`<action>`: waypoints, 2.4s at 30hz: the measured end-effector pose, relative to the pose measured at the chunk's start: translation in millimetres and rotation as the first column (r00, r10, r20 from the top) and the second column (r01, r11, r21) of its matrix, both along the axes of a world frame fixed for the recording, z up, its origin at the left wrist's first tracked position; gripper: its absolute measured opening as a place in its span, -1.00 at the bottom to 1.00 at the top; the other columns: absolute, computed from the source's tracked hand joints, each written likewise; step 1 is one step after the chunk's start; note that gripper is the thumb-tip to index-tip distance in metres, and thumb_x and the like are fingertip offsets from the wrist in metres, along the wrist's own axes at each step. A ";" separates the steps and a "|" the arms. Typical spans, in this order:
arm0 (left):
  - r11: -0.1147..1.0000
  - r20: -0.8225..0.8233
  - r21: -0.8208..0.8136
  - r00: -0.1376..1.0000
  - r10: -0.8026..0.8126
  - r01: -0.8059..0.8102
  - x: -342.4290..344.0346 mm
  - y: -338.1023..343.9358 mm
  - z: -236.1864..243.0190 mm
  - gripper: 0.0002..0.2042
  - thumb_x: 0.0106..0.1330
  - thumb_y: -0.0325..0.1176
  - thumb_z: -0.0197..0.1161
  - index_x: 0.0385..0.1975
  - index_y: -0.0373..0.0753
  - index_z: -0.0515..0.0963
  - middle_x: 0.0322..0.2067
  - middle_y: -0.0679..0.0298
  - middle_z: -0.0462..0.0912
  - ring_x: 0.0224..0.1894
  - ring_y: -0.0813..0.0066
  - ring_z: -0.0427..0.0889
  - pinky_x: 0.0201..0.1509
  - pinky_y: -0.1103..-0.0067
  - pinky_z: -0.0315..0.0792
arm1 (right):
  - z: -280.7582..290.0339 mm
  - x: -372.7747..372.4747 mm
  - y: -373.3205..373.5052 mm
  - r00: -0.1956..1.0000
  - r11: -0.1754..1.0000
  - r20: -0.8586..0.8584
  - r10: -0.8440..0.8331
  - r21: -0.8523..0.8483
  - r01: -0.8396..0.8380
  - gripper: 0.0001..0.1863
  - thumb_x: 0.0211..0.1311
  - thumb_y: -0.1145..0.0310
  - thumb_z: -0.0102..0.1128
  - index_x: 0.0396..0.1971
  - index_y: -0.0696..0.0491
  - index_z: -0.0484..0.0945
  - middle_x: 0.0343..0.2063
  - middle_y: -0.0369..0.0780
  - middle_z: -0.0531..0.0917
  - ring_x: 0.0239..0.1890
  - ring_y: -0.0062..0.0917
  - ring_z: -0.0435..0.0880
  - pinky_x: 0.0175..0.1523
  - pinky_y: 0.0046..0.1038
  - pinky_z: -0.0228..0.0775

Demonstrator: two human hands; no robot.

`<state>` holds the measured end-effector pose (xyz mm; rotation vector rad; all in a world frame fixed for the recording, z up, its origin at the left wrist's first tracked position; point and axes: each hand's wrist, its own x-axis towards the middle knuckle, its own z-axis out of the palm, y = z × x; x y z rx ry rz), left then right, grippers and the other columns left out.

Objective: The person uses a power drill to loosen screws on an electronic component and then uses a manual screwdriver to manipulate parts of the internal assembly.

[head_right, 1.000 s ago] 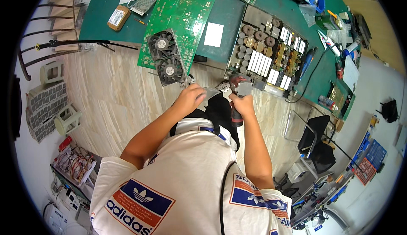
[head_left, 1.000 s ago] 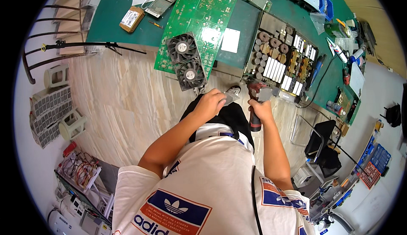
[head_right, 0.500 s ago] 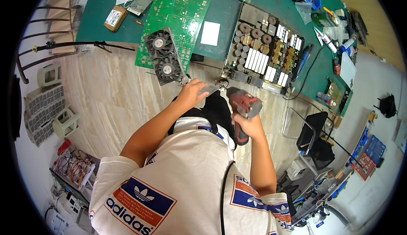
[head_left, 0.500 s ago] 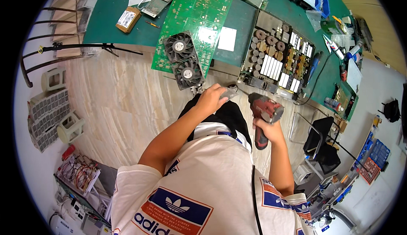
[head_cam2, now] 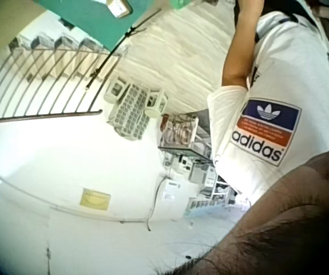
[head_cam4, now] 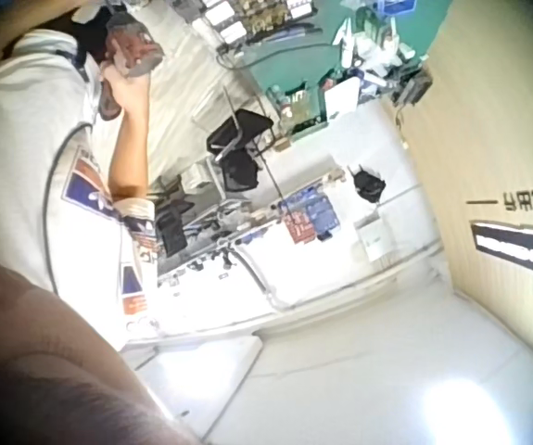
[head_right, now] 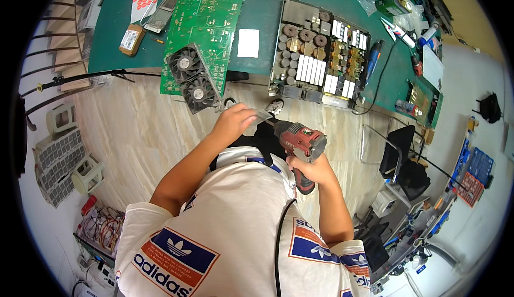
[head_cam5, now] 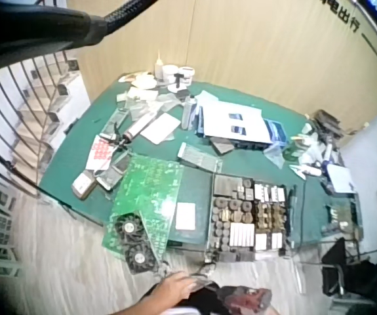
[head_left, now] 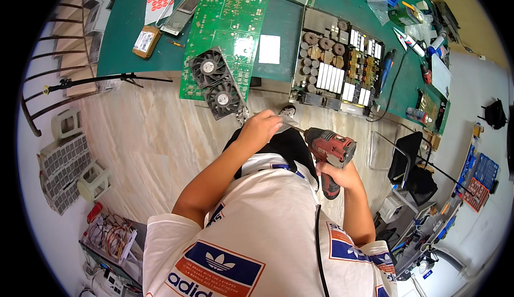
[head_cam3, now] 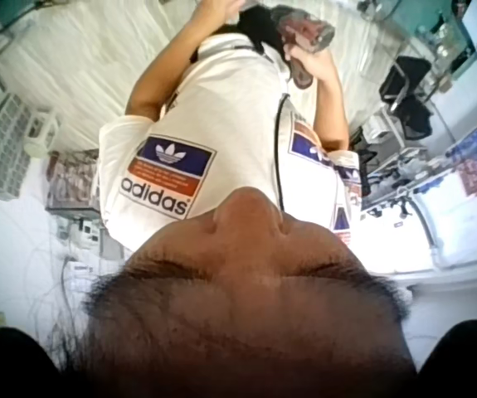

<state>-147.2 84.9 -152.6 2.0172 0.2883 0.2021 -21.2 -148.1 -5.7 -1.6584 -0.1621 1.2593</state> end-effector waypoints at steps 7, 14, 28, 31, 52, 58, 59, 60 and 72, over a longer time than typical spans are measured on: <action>0.996 0.002 0.025 0.997 0.082 -0.082 -1.2 -0.3 3.2 -0.81 0.26 -0.44 0.44 -0.16 -0.31 0.72 -0.26 0.11 0.66 -0.26 0.12 0.69 -0.15 0.40 0.57 | -6.6 40.0 -14.1 0.986 0.994 0.160 -0.040 -0.097 0.056 -0.64 0.05 0.56 0.34 -0.10 0.15 0.56 -0.31 -0.24 0.64 -0.38 -0.50 0.67 -0.24 -0.39 0.55; 0.971 -0.161 0.013 0.958 0.238 -0.239 2.2 -15.5 16.9 -0.78 0.22 -0.48 0.46 -0.14 -0.33 0.72 -0.21 0.11 0.69 -0.20 0.13 0.70 -0.12 0.41 0.58 | -62.9 113.6 -7.7 0.811 0.966 0.527 0.253 -0.178 -0.186 -0.59 -0.04 0.41 0.49 -0.13 0.15 0.63 -0.25 -0.11 0.72 -0.17 -0.20 0.71 0.03 -0.28 0.54; 0.848 -0.279 0.158 0.800 0.530 -0.506 15.2 -53.4 32.6 -0.74 0.19 -0.60 0.44 -0.11 -0.34 0.71 -0.20 0.15 0.69 -0.24 0.33 0.74 -0.15 0.53 0.61 | -96.8 213.2 -57.0 0.879 0.929 0.348 0.326 -0.291 -0.229 -0.47 -0.03 0.41 0.49 0.00 0.16 0.57 -0.17 -0.16 0.69 -0.13 -0.33 0.67 0.06 -0.32 0.51; 0.809 -0.212 0.178 0.781 0.587 -0.560 20.1 -53.6 33.8 -0.70 0.16 -0.61 0.44 -0.08 -0.33 0.70 -0.16 0.12 0.68 -0.25 0.29 0.72 -0.17 0.48 0.63 | -92.3 219.8 -81.8 0.930 0.946 0.281 0.238 -0.282 -0.157 -0.46 -0.02 0.42 0.46 0.03 0.16 0.55 -0.20 -0.19 0.67 -0.15 -0.34 0.65 0.03 -0.33 0.51; 0.779 -0.218 0.212 0.749 0.626 -0.590 19.6 -66.5 47.7 -0.66 0.17 -0.62 0.45 -0.02 -0.35 0.69 -0.15 0.13 0.69 -0.22 0.39 0.72 -0.10 0.54 0.60 | -139.2 201.8 -99.8 0.944 0.904 0.234 0.231 -0.411 -0.119 -0.58 -0.02 0.42 0.39 -0.09 0.17 0.60 -0.35 -0.17 0.72 -0.36 -0.45 0.70 -0.19 -0.37 0.57; 0.779 -0.196 0.199 0.754 0.627 -0.595 17.2 -66.2 45.9 -0.67 0.15 -0.62 0.45 -0.05 -0.37 0.68 -0.18 0.12 0.68 -0.26 0.32 0.72 -0.15 0.51 0.62 | -134.9 198.6 -94.0 0.974 0.924 0.180 0.140 -0.376 -0.064 -0.57 0.02 0.49 0.34 -0.04 0.19 0.55 -0.42 -0.22 0.66 -0.51 -0.54 0.65 -0.38 -0.41 0.53; 0.780 -0.196 0.201 0.756 0.625 -0.592 16.5 -66.3 45.8 -0.67 0.15 -0.62 0.45 -0.05 -0.37 0.68 -0.18 0.12 0.68 -0.26 0.32 0.73 -0.15 0.51 0.62 | -139.1 199.6 -98.0 0.972 0.916 0.171 0.161 -0.392 -0.083 -0.52 0.03 0.51 0.33 0.02 0.20 0.52 -0.38 -0.23 0.65 -0.48 -0.53 0.64 -0.37 -0.41 0.53; 0.782 -0.195 0.200 0.758 0.622 -0.590 17.0 -65.6 45.9 -0.67 0.15 -0.62 0.45 -0.05 -0.37 0.68 -0.18 0.12 0.68 -0.25 0.32 0.73 -0.14 0.51 0.62 | -142.4 199.4 -100.0 0.970 0.908 0.161 0.180 -0.407 -0.101 -0.48 0.04 0.53 0.32 0.09 0.20 0.49 -0.34 -0.24 0.63 -0.46 -0.52 0.64 -0.36 -0.40 0.54; 0.806 -0.205 0.144 0.779 0.592 -0.575 27.0 -58.6 47.5 -0.68 0.15 -0.61 0.44 -0.06 -0.34 0.69 -0.16 0.14 0.68 -0.24 0.31 0.72 -0.13 0.50 0.61 | -134.0 202.5 -92.1 0.670 0.825 0.500 0.549 -0.456 -0.336 -0.48 0.02 0.31 0.50 0.04 0.04 0.64 -0.15 -0.06 0.77 -0.10 -0.13 0.76 0.01 -0.28 0.60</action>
